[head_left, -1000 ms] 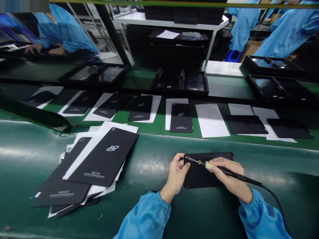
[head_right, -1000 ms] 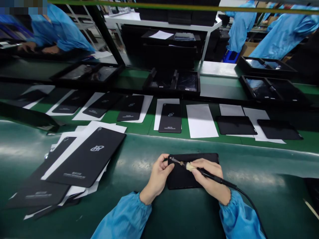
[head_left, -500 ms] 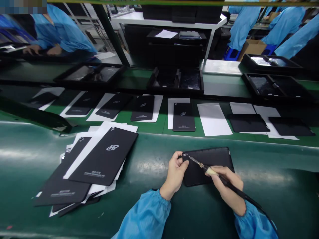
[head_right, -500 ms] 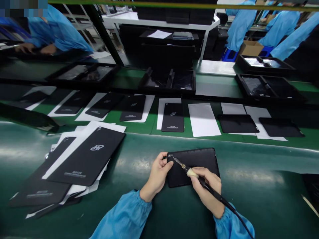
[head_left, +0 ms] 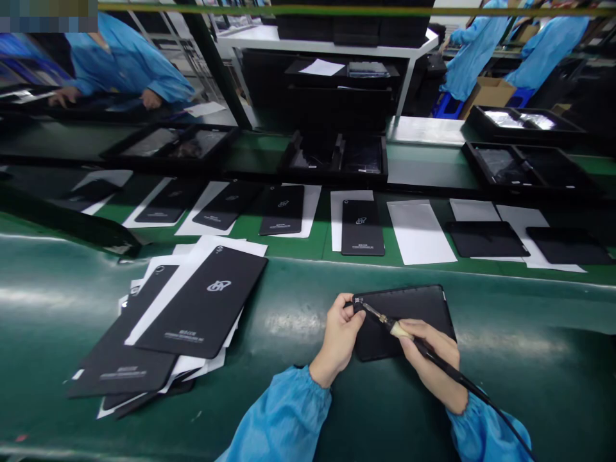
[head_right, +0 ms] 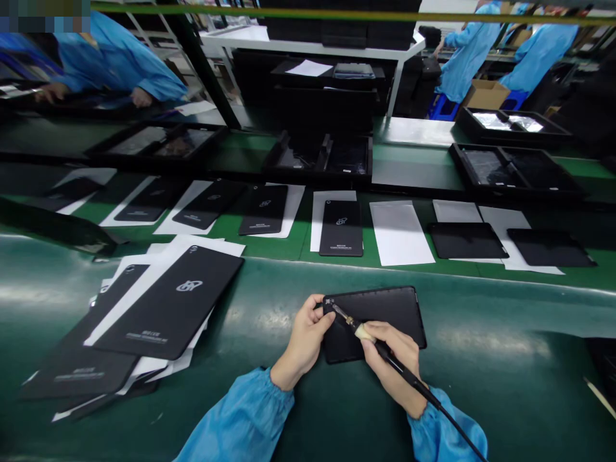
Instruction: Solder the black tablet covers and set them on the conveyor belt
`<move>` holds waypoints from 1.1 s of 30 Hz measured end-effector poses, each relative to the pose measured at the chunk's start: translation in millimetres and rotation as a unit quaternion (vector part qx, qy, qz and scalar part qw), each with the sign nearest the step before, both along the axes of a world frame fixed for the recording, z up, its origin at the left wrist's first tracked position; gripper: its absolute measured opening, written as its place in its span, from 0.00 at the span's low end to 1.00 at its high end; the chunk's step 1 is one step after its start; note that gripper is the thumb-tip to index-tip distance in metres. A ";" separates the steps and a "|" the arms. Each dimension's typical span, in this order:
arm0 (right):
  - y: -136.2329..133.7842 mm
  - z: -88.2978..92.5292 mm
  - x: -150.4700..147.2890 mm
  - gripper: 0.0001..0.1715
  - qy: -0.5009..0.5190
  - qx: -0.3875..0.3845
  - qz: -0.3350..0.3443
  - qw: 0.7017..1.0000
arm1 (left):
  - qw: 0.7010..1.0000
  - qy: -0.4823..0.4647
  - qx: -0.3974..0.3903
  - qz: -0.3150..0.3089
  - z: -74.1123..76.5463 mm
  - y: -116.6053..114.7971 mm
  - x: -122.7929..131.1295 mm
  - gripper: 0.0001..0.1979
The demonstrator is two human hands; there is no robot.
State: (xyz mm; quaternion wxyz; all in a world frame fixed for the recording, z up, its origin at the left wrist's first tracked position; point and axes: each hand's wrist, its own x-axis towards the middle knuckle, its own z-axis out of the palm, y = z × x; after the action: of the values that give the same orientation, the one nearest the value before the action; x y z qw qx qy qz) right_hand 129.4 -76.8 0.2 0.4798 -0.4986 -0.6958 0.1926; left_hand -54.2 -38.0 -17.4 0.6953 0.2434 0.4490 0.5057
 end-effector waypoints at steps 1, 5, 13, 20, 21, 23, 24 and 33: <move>-0.1 -1.3 0.1 0.07 -0.001 0.001 0.000 1.000 | 1.000 -0.001 0.001 -0.001 0.5 0.0 -0.1 0.20; -0.4 -4.1 1.0 0.08 -0.004 0.006 -0.004 1.000 | 1.000 0.002 0.002 -0.003 1.1 0.0 -0.4 0.20; -3.4 -12.1 2.0 0.09 -0.003 0.001 0.012 1.000 | 1.000 0.008 0.005 -0.006 -1.5 -0.3 -0.7 0.19; -4.0 -10.4 -8.7 0.12 -0.026 0.066 0.026 0.997 | 1.000 0.010 0.008 -0.007 -0.2 -0.3 -0.8 0.20; -5.2 -10.0 -9.0 0.12 -0.028 0.072 0.025 0.997 | 1.000 0.010 0.010 -0.008 -0.3 -0.3 -0.7 0.20; -9.2 -10.1 -5.0 0.12 -0.025 0.082 0.006 0.996 | 1.000 0.009 0.010 -0.009 -0.9 0.0 -0.7 0.20; -11.4 -10.4 -0.1 0.11 -0.020 0.084 -0.013 0.996 | 1.000 0.006 0.009 -0.009 -1.3 0.1 -0.8 0.20; 34.3 11.4 92.4 0.19 0.171 0.129 -0.315 0.924 | 1.000 0.007 0.006 -0.011 10.0 14.6 2.3 0.22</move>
State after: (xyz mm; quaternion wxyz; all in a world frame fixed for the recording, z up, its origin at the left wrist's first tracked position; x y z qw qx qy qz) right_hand 221.8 -42.5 11.6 0.6876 -0.5855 -0.4287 0.0223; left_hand -51.8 -23.4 -7.5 0.6961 0.2565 0.4480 0.4989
